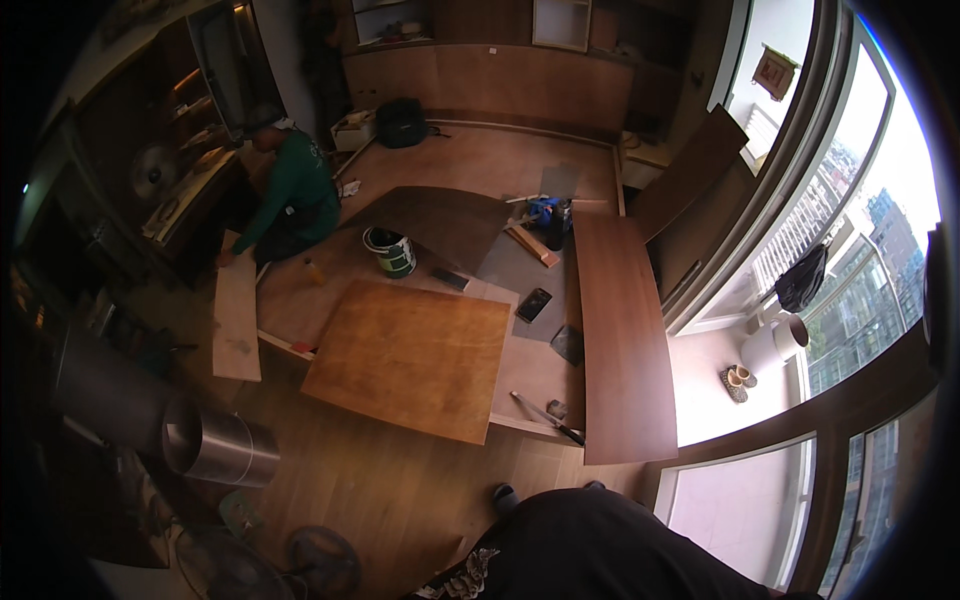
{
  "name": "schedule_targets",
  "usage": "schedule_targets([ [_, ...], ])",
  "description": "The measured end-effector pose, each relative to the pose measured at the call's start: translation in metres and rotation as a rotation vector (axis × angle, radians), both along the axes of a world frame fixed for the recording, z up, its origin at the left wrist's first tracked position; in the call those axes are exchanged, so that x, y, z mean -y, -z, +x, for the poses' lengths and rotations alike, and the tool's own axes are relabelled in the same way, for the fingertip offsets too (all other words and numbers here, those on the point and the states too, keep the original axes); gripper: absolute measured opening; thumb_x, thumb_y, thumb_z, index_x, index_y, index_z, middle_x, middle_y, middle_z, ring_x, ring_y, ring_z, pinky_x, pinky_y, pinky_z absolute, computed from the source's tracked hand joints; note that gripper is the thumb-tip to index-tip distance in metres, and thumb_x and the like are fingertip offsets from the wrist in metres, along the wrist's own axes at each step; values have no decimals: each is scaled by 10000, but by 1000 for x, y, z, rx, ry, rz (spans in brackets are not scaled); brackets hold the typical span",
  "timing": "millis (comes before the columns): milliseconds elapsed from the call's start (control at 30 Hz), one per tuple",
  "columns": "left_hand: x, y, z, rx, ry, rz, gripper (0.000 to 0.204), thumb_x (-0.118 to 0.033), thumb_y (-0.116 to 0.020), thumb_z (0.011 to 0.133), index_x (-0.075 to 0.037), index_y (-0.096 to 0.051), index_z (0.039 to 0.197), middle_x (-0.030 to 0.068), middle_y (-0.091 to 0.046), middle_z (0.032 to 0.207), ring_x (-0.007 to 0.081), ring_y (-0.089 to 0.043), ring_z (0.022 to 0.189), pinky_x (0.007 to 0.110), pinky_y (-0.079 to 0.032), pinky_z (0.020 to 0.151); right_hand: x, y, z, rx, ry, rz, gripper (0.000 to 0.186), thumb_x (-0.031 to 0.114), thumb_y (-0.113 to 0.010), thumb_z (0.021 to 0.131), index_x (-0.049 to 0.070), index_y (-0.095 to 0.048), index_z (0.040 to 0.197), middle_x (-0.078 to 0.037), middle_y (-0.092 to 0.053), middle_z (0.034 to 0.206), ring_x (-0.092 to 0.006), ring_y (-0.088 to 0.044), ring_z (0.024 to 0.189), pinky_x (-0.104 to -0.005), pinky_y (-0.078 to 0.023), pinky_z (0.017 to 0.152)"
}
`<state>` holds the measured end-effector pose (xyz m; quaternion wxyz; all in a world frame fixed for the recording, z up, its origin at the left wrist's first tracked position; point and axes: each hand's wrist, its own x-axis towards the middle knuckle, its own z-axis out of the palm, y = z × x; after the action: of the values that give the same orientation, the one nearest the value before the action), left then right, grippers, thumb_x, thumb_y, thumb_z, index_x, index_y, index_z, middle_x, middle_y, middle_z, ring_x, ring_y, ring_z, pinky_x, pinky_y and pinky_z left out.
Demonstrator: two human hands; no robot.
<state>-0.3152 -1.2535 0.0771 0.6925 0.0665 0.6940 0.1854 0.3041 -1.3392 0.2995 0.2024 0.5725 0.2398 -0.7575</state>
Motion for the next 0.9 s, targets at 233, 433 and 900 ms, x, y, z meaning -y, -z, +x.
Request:
schedule_targets([
  [233, 16, -8, -12, -33, -26, 2, 578, -514, -534, 1003, -59, -538, 1359, 120, -632, 1275, 236, -584, 1168, 435, -463, 933, 38, 26, 16, -114, 17, 11, 535, 238, -694, 933, 30, -563, 1409, -157, -656, 1318, -273, -634, 1208, -493, -480, 1070],
  [433, 17, -7, -10, -51, 15, -15, 567, -510, -530, 1005, -54, -558, 1341, 117, -644, 1255, 230, -597, 1146, 430, -474, 912, 37, 14, 2, -142, -68, -175, 566, 308, -649, 976, 81, -504, 1474, -140, -621, 1389, -273, -579, 1297, -505, -401, 1130],
  [900, 12, -11, -46, -458, 1393, 399, 549, -502, -520, 1010, -44, -604, 1300, 110, -674, 1208, 215, -627, 1097, 417, -501, 865, -69, 97, 119, 370, -422, 734, 270, 244, -545, 942, 67, -724, 1037, -156, -709, 1129, -372, -672, 1018, -452, -539, 912],
])
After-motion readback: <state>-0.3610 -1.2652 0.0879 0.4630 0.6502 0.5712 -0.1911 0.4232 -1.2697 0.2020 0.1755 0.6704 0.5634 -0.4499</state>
